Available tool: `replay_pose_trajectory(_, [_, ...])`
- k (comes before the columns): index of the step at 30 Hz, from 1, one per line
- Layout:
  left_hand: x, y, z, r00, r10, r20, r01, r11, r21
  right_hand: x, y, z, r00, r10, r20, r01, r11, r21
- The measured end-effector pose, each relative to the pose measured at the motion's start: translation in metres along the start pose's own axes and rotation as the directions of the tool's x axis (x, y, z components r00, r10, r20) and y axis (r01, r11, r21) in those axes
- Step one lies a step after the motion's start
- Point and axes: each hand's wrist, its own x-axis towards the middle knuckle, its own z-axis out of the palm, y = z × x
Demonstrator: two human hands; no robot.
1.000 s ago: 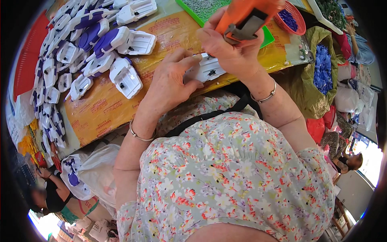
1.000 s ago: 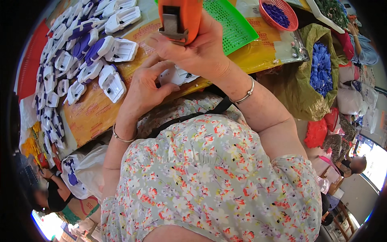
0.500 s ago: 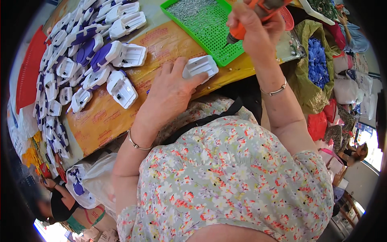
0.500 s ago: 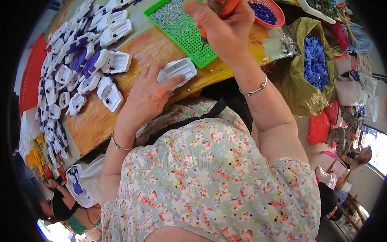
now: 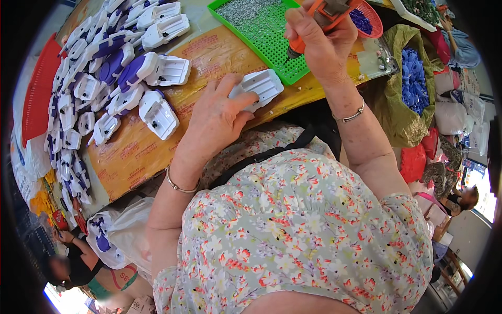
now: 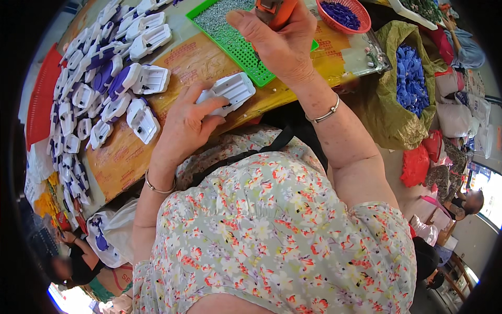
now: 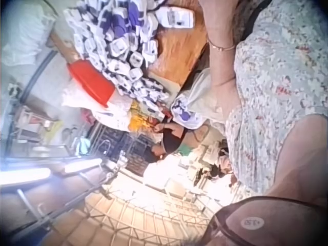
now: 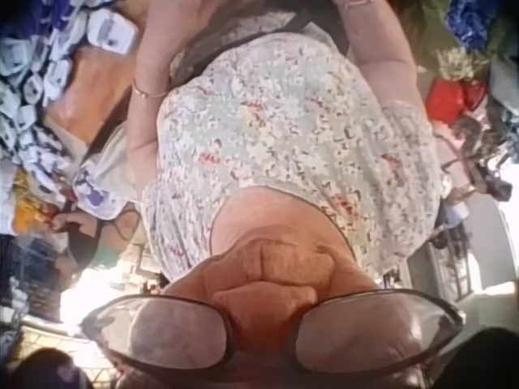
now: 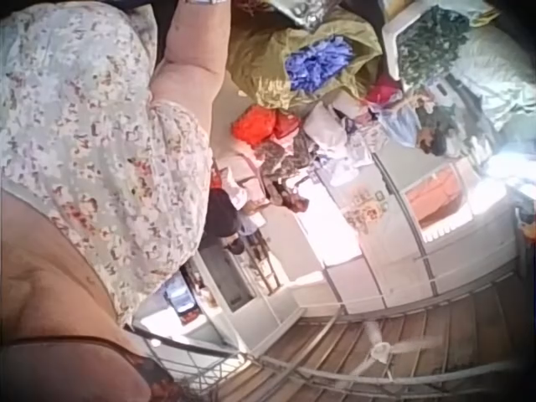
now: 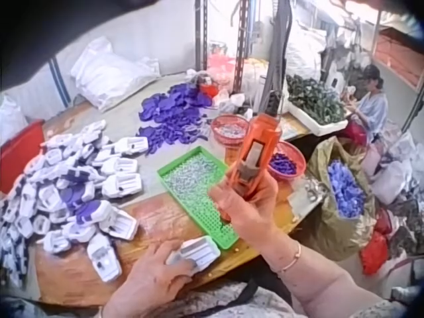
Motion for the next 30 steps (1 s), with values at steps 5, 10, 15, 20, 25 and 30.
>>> replay_pose_trajectory(5, [-0.001, -0.003, 0.0, 1.0, 0.004, -0.012, -0.004, 0.999, -0.032, 0.0, 0.001, 0.002, 1.0, -0.009, 0.004, 0.009, 1.0, -0.029])
replay_pose_trajectory(10, [0.002, -0.005, 0.002, 0.999, 0.023, -0.035, -0.024, 0.999, -0.028, 0.015, 0.023, -0.007, 0.969, -0.219, 0.115, 0.195, 0.962, 0.189])
replay_pose_trajectory(15, [0.001, -0.008, 0.007, 0.996, 0.036, -0.086, -0.04, 0.998, -0.043, 0.0, -0.04, 0.026, 0.999, 0.005, -0.044, -0.008, 0.998, -0.064])
replay_pose_trajectory(20, [0.003, -0.007, 0.009, 0.995, 0.05, -0.085, -0.051, 0.999, -0.017, -0.029, -0.028, 0.027, 0.975, 0.056, 0.215, -0.037, 0.995, -0.093])
replay_pose_trajectory(25, [0.001, -0.009, 0.012, 0.995, 0.045, -0.088, -0.046, 0.999, 0.001, -0.033, -0.022, 0.028, 0.97, 0.054, 0.236, -0.035, 0.996, -0.084])
replay_pose_trajectory(30, [0.001, -0.009, 0.012, 0.996, 0.033, -0.081, -0.032, 0.999, 0.006, -0.036, -0.021, 0.028, 0.969, 0.1, 0.228, -0.08, 0.992, -0.097])
